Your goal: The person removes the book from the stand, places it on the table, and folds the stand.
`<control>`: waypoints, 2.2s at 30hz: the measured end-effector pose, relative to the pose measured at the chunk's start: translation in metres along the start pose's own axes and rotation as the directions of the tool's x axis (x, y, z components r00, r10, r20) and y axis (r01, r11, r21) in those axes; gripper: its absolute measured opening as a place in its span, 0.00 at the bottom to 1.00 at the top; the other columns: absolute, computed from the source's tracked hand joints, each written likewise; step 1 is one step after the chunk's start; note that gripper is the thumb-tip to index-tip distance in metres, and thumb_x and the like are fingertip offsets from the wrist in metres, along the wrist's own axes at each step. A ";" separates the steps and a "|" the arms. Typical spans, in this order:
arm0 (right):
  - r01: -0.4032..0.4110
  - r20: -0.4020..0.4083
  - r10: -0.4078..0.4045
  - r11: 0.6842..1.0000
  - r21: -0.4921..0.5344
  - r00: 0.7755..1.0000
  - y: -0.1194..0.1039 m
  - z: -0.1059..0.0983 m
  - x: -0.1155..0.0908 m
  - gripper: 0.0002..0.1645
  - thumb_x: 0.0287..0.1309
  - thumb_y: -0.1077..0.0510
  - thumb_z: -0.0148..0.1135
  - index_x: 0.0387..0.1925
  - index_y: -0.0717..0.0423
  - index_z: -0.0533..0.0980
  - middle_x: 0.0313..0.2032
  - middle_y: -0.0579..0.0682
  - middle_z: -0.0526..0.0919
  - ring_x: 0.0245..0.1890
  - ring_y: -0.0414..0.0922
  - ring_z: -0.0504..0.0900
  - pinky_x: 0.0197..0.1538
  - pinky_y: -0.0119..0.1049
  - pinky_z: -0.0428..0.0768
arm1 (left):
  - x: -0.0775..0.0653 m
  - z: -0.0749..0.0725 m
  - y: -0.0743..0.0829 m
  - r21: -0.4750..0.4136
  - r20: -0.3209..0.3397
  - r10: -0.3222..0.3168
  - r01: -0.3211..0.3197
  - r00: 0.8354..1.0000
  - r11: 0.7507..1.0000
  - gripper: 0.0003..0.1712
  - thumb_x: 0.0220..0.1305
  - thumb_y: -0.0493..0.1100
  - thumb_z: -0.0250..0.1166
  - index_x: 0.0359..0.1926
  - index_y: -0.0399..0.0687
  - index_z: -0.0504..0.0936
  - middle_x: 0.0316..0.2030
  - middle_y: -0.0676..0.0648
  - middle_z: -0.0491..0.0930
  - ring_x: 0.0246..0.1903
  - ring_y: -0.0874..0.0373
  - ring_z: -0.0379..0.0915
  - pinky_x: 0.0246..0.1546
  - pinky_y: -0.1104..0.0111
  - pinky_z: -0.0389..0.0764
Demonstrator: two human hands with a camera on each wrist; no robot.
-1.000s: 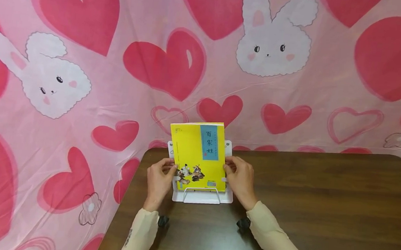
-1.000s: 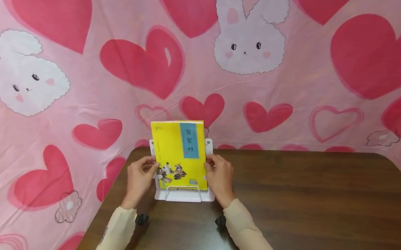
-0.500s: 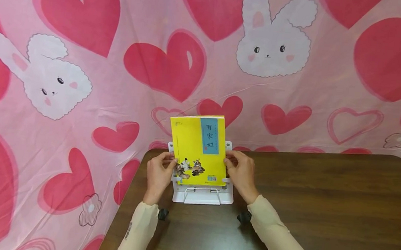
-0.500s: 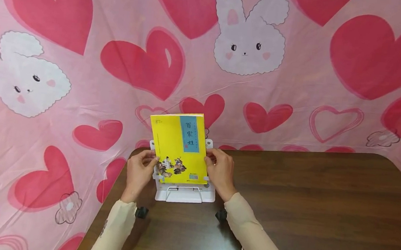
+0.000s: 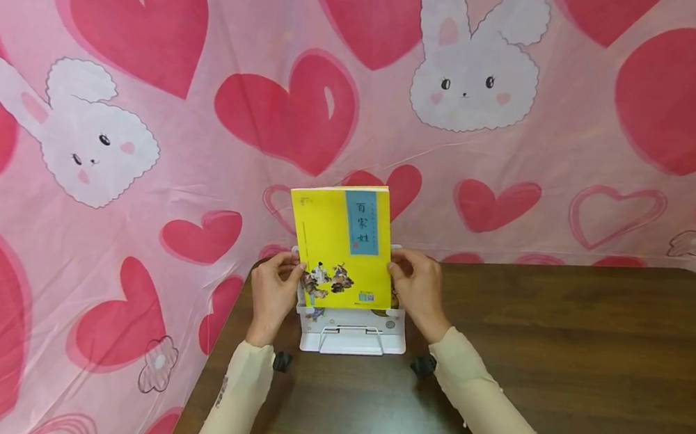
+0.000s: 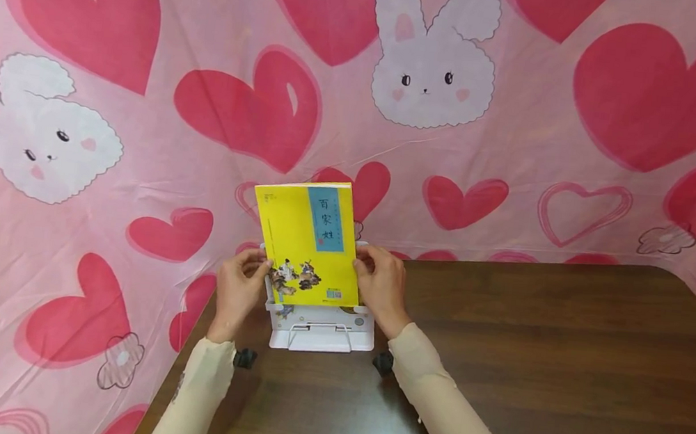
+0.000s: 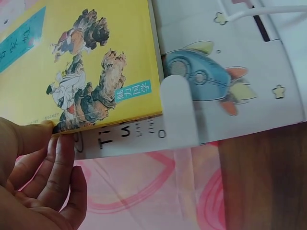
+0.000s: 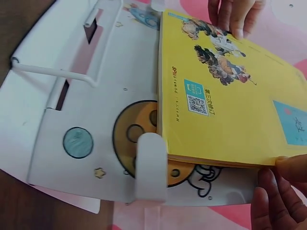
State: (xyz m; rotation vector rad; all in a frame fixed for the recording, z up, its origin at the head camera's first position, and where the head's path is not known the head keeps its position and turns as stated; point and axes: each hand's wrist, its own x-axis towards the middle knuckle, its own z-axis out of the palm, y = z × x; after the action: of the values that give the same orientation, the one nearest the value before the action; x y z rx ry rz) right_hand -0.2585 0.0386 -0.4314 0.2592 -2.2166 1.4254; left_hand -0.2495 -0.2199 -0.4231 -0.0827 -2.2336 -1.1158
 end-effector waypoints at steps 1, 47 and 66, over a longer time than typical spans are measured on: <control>0.001 0.000 -0.001 1.000 0.002 1.000 -0.001 -0.001 0.001 0.13 0.62 0.66 0.71 0.48 0.63 0.87 0.42 0.59 0.91 0.34 0.52 0.85 0.44 0.45 0.87 | 0.000 0.000 0.001 -0.002 -0.007 0.002 -0.002 1.000 1.000 0.09 0.61 0.33 0.75 0.42 0.32 0.89 0.34 0.36 0.90 0.34 0.43 0.90 0.43 0.51 0.88; -0.091 0.080 0.087 0.995 0.045 0.993 -0.007 -0.090 -0.026 0.12 0.63 0.63 0.71 0.48 0.60 0.86 0.41 0.58 0.91 0.35 0.40 0.81 0.43 0.25 0.81 | -0.030 -0.007 0.062 -0.176 0.180 -0.017 0.049 0.984 0.983 0.10 0.59 0.34 0.77 0.42 0.39 0.90 0.37 0.44 0.91 0.34 0.55 0.88 0.45 0.67 0.86; -0.161 0.111 0.158 0.987 0.015 0.981 0.007 -0.121 -0.050 0.11 0.63 0.65 0.70 0.47 0.62 0.85 0.38 0.58 0.89 0.33 0.37 0.81 0.43 0.23 0.82 | -0.047 0.008 0.064 -0.211 0.386 -0.048 0.139 0.921 0.968 0.07 0.59 0.38 0.77 0.39 0.44 0.91 0.34 0.46 0.90 0.31 0.61 0.88 0.47 0.68 0.87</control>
State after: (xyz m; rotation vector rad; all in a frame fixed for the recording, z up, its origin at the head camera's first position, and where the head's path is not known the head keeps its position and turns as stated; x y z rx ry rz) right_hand -0.1823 0.1445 -0.4218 0.1749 -2.3556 1.5572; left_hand -0.1951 -0.1627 -0.4081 -0.3176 -2.4475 -1.5234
